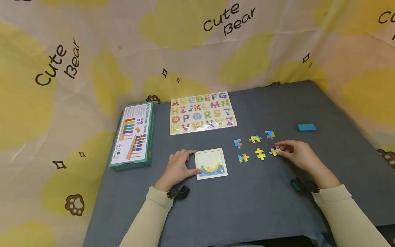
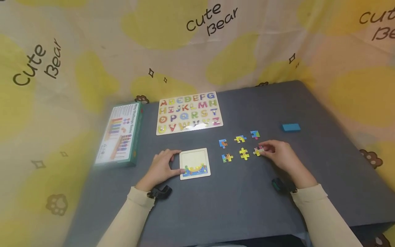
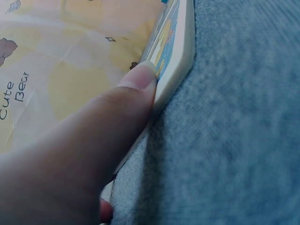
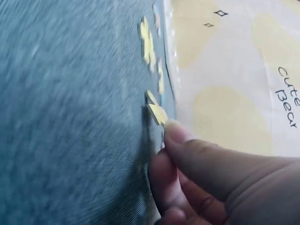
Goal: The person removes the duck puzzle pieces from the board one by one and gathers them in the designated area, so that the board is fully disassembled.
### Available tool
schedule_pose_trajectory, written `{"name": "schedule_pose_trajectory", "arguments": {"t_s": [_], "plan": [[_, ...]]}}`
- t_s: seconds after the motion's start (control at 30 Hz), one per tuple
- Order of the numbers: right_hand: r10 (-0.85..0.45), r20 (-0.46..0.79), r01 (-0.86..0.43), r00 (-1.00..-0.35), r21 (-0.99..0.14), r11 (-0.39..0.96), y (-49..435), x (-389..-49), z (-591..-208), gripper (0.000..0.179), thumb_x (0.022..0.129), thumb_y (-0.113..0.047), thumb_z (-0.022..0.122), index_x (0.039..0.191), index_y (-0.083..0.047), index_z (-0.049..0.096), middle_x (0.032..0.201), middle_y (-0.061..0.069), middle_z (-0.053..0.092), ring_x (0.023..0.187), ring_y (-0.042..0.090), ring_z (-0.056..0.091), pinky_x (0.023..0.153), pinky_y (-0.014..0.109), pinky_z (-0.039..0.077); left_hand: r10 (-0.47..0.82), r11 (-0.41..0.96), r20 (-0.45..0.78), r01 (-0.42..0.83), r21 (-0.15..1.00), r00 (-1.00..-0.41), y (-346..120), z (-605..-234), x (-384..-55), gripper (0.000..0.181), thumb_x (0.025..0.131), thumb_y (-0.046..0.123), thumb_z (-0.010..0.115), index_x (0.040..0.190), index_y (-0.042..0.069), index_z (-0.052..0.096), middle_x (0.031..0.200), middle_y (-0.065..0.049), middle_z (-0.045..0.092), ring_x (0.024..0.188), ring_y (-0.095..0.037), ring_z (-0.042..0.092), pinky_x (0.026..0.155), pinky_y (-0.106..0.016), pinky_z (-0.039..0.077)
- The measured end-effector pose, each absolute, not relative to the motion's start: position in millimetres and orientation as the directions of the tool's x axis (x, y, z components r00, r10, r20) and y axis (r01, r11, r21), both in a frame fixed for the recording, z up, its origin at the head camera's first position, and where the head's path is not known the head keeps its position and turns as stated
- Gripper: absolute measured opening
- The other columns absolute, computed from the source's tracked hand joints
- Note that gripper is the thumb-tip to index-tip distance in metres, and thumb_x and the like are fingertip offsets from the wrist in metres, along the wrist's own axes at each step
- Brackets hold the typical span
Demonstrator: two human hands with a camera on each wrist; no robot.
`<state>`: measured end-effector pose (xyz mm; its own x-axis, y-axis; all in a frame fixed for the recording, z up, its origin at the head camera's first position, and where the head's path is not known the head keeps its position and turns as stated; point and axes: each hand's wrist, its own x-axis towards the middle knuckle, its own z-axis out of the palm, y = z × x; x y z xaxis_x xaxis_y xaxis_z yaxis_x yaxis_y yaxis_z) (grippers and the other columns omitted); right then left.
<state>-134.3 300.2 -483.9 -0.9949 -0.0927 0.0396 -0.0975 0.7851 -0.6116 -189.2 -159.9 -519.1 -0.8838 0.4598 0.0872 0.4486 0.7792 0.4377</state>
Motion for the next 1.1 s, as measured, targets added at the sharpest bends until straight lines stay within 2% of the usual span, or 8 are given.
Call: {"name": "schedule_pose_trajectory", "arguments": {"t_s": [0.27,0.4,0.53,0.63,0.73,0.87,0.97,1.1], "plan": [[-0.11,0.092,-0.142,-0.99,-0.51,0.848,299,-135,-488,0.033,0.092,-0.008,0.081,0.12,0.007,0.073,0.091,0.01,0.062,0.077,0.023,0.057,0.068,0.039,0.046,0.447,0.788,0.114,0.451,0.42,-0.887,-164,-521,-186,0.082,0.078,0.058,0.089,0.143,0.014,0.063,0.086,0.005,0.044,0.08,-0.016,0.041,0.076,-0.04,0.029],[-0.116,0.158,-0.18,-0.981,-0.484,0.856,286,-131,-477,0.037,0.091,-0.009,0.082,0.124,0.006,0.072,0.091,0.008,0.059,0.074,0.02,0.054,0.062,0.035,0.044,0.436,0.792,0.103,0.436,0.427,-0.894,-164,-519,-185,0.069,0.088,0.054,0.082,0.142,0.015,0.064,0.086,0.005,0.044,0.079,-0.016,0.04,0.076,-0.04,0.028],[-0.155,0.259,-0.268,-0.953,-0.485,0.832,244,-130,-451,0.035,0.089,-0.008,0.084,0.122,0.001,0.075,0.087,0.003,0.059,0.072,0.017,0.053,0.058,0.031,0.044,0.409,0.784,0.125,0.418,0.458,-0.904,-161,-517,-187,0.05,0.097,0.044,0.075,0.138,0.016,0.067,0.083,0.005,0.045,0.078,-0.016,0.04,0.077,-0.04,0.027],[-0.27,0.295,-0.39,-0.917,-0.509,0.768,195,-132,-439,0.029,0.088,-0.006,0.085,0.116,-0.003,0.078,0.083,-0.004,0.058,0.072,0.013,0.053,0.06,0.031,0.045,0.395,0.779,0.154,0.419,0.466,-0.906,-159,-517,-188,0.043,0.098,0.039,0.076,0.134,0.016,0.07,0.082,0.005,0.046,0.076,-0.015,0.041,0.076,-0.039,0.027],[-0.426,0.276,-0.505,-0.862,-0.549,0.666,143,-135,-442,0.022,0.09,-0.007,0.084,0.112,-0.007,0.08,0.082,-0.01,0.058,0.073,0.008,0.053,0.063,0.028,0.046,0.381,0.784,0.169,0.415,0.462,-0.909,-158,-517,-189,0.04,0.096,0.036,0.079,0.131,0.017,0.072,0.081,0.005,0.046,0.075,-0.015,0.042,0.075,-0.039,0.027],[-0.574,0.193,-0.564,-0.795,-0.583,0.585,92,-142,-460,0.018,0.094,-0.013,0.081,0.11,-0.007,0.081,0.08,-0.011,0.057,0.07,0.004,0.051,0.063,0.026,0.045,0.366,0.792,0.179,0.407,0.455,-0.913,-157,-518,-189,0.038,0.095,0.034,0.08,0.129,0.018,0.074,0.08,0.006,0.046,0.074,-0.015,0.042,0.074,-0.038,0.027],[-0.593,0.129,-0.548,-0.795,-0.572,0.61,73,-144,-475,0.02,0.094,-0.015,0.081,0.112,-0.006,0.08,0.077,-0.009,0.052,0.066,0.004,0.047,0.063,0.026,0.042,0.37,0.786,0.174,0.407,0.465,-0.913,-155,-518,-189,0.037,0.096,0.035,0.079,0.129,0.018,0.074,0.08,0.006,0.046,0.074,-0.015,0.042,0.074,-0.038,0.027],[-0.557,0.094,-0.508,-0.825,-0.557,0.657,66,-143,-490,0.024,0.092,-0.014,0.082,0.115,-0.006,0.079,0.076,-0.007,0.047,0.065,0.007,0.044,0.062,0.027,0.039,0.371,0.783,0.163,0.403,0.474,-0.914,-154,-518,-186,0.037,0.096,0.036,0.079,0.129,0.018,0.074,0.081,0.006,0.047,0.074,-0.014,0.042,0.074,-0.038,0.027]]}}
